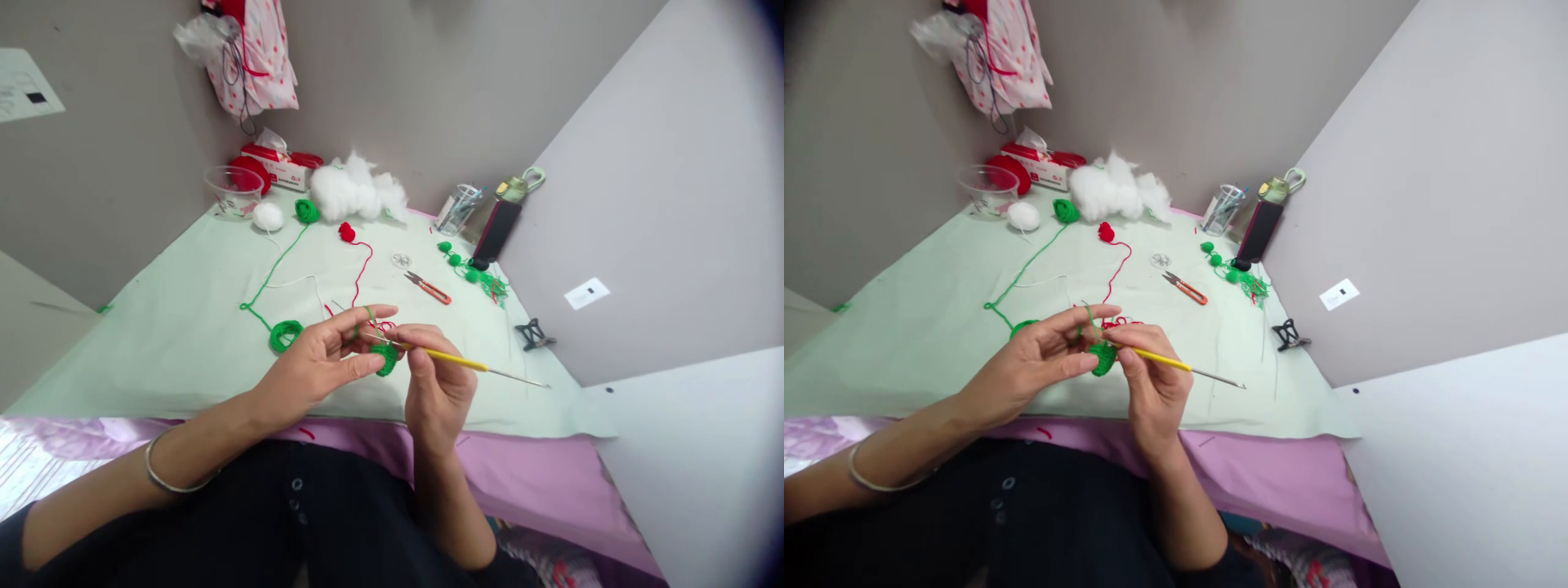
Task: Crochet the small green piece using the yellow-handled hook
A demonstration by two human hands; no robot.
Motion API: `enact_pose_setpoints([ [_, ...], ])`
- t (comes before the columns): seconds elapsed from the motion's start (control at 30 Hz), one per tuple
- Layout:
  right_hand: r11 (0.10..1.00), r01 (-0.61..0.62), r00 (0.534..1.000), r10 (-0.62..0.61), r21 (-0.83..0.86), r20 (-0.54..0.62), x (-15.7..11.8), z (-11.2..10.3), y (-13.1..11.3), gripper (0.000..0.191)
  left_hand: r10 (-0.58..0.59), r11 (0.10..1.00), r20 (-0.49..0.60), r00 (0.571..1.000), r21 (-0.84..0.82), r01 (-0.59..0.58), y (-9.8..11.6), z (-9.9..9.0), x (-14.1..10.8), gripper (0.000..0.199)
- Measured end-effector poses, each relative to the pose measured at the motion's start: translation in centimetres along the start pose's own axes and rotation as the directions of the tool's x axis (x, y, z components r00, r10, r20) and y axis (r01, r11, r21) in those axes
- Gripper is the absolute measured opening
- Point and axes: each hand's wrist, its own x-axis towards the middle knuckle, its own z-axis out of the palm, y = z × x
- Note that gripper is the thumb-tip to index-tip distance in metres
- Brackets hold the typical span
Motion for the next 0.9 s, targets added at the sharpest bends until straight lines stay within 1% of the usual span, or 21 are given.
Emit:
enact_pose_setpoints([
  [0.07, 1.0, 0.018, 1.0, -0.018, 0.001, 0.009, -0.1, 0.0, 0.0, 0.016, 0.004, 1.0, -0.01, 1.0, 0.011, -0.004, 0.0, 0.1, 0.0, 0.058],
  [0.13, 1.0, 0.022, 1.0, -0.022, 0.019, 0.0, -0.1, 0.0, 0.0, 0.016, 0.016, 0.999, -0.018, 1.0, 0.042, -0.015, 0.0, 0.0, 0.0, 0.062],
  [0.2, 0.999, -0.008, 1.0, 0.008, 0.047, -0.019, -0.1, 0.0, 0.1, 0.015, 0.032, 0.996, -0.032, 0.999, 0.084, -0.03, 0.1, -0.1, 0.1, 0.059],
  [0.27, 0.993, -0.064, 0.996, 0.069, 0.098, -0.049, 0.0, 0.1, 0.1, 0.013, 0.03, 0.995, -0.05, 0.998, 0.095, -0.025, 0.3, -0.2, 0.1, 0.057],
  [0.33, 0.979, -0.117, 0.989, 0.131, 0.167, -0.074, 0.2, 0.2, 0.2, 0.014, 0.01, 0.998, -0.073, 0.997, 0.064, -0.006, 0.3, -0.2, 0.1, 0.058],
  [0.4, 0.962, -0.146, 0.982, 0.169, 0.229, -0.084, 0.5, 0.4, 0.2, 0.016, 0.002, 0.999, -0.096, 0.995, 0.034, 0.001, 0.4, -0.2, 0.0, 0.058],
  [0.5, 0.948, -0.157, 0.981, 0.183, 0.277, -0.07, 0.7, 0.5, 0.2, 0.016, 0.023, 0.999, -0.106, 0.994, 0.036, -0.019, 0.3, -0.1, 0.0, 0.056],
  [0.57, 0.954, -0.151, 0.982, 0.174, 0.26, -0.067, 0.6, 0.4, 0.0, 0.018, 0.036, 0.998, -0.103, 0.994, 0.055, -0.03, 0.3, -0.2, 0.0, 0.056],
  [0.63, 0.972, -0.134, 0.987, 0.149, 0.194, -0.063, 0.5, 0.3, -0.2, 0.019, 0.045, 0.996, -0.104, 0.994, 0.076, -0.037, 0.3, -0.4, 0.0, 0.054],
  [0.7, 0.993, -0.084, 0.994, 0.09, 0.088, -0.065, 0.3, 0.1, -0.5, 0.019, 0.048, 0.995, -0.111, 0.993, 0.097, -0.038, 0.3, -0.5, 0.0, 0.052],
  [0.8, 0.994, 0.076, 0.996, -0.079, -0.081, -0.034, 0.0, 0.0, -0.7, 0.019, 0.069, 0.991, -0.123, 0.99, 0.124, -0.054, 0.3, -0.5, -0.1, 0.047],
  [0.9, 0.948, 0.249, 0.968, -0.248, -0.2, 0.03, -0.5, 0.0, -0.3, 0.025, 0.125, 0.984, -0.157, 0.98, 0.149, -0.102, 0.1, -0.2, -0.2, 0.044],
])
